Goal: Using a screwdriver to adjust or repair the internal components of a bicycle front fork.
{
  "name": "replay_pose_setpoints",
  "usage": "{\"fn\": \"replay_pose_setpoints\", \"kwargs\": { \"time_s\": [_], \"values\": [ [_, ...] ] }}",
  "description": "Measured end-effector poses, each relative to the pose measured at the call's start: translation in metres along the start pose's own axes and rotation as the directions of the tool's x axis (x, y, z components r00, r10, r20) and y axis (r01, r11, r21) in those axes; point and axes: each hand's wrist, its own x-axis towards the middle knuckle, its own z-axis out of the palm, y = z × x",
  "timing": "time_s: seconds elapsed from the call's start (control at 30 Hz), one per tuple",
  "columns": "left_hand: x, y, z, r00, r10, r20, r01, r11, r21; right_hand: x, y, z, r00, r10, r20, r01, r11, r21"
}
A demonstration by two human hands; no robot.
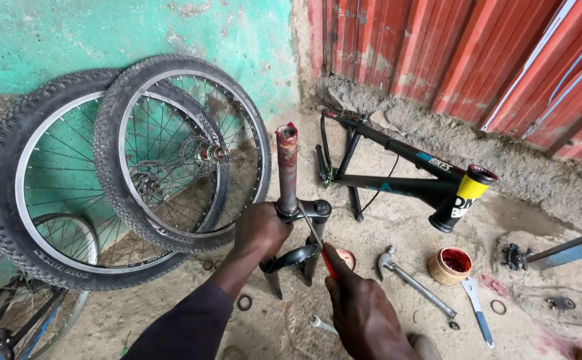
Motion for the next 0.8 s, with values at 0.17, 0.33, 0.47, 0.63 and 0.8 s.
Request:
{"fn": "replay_pose_setpoints", "kwargs": {
  "time_s": [0.17,0.33,0.47,0.63,0.8],
  "values": [
    [0.024,-0.016,0.021,1.000,-0.001,-0.006,0.001,0.994,-0.111,0.013,0.022,0.009,0.988,-0.112,-0.103,0.127,0.980,0.153],
    [0.012,-0.006,0.015,0.998,-0.059,0.007,0.060,0.995,-0.083,0.016,0.034,0.019,0.974,-0.190,-0.125,0.217,0.943,0.251],
    [0.018,-0.005,0.017,0.999,-0.049,-0.013,0.050,0.997,0.061,0.020,0.041,0.019,0.949,-0.280,-0.146,0.315,0.880,0.355],
    [0.007,0.005,0.007,0.996,-0.090,0.013,0.090,0.996,-0.022,0.013,0.037,0.012,0.978,-0.191,-0.084,0.208,0.882,0.422],
    [0.013,-0.003,0.014,0.998,-0.063,0.003,0.063,0.997,-0.041,0.013,0.039,0.012,0.987,-0.152,-0.053,0.160,0.883,0.441]
  ]
}}
